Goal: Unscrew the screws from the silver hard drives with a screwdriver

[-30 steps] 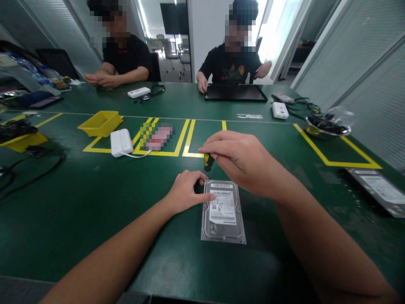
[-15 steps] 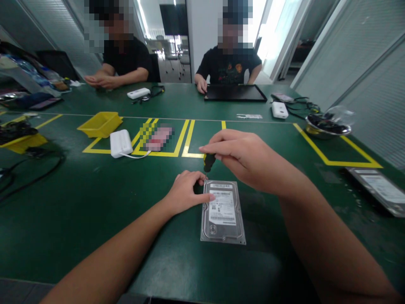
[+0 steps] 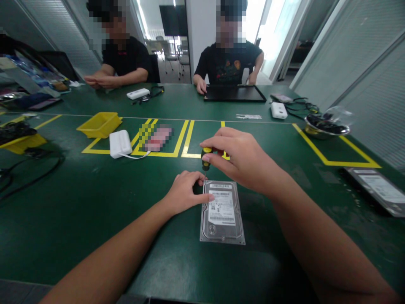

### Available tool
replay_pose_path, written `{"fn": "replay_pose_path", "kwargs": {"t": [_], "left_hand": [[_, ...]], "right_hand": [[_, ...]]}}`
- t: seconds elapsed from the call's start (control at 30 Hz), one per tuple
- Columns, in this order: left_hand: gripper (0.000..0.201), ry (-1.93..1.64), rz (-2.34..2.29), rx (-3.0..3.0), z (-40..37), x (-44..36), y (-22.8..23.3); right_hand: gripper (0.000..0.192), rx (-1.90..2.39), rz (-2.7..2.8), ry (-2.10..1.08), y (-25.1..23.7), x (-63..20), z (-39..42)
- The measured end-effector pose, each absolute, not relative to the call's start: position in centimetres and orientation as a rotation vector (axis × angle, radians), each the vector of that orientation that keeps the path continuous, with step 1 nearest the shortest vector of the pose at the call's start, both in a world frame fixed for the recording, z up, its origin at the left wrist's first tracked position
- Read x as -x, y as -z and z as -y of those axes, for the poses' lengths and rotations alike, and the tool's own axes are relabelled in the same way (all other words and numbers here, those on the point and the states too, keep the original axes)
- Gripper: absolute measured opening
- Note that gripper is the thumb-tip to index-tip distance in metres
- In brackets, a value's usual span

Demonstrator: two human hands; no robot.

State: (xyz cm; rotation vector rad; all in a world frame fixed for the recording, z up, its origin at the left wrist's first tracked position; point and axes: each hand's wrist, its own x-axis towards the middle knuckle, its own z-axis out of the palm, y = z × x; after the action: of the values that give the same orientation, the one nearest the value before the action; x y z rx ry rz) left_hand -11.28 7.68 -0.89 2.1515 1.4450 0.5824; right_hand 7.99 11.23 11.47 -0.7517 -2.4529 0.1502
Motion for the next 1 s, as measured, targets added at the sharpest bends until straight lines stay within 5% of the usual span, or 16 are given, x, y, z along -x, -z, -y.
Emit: {"fn": "replay_pose_path", "kwargs": {"t": [0.47,1.0], "left_hand": [[0.047,-0.588,-1.458,-2.156,-7.7,11.3,0.8],[0.048,-0.564,-1.472,-2.154,-7.6,11.3,0.8]], "right_hand": [[0.044,0.885,2.311,0.430,-9.0,-6.7,-10.9],[0.025,0.639,2.369,-0.224,-11.2,-7.6,-10.9]]}}
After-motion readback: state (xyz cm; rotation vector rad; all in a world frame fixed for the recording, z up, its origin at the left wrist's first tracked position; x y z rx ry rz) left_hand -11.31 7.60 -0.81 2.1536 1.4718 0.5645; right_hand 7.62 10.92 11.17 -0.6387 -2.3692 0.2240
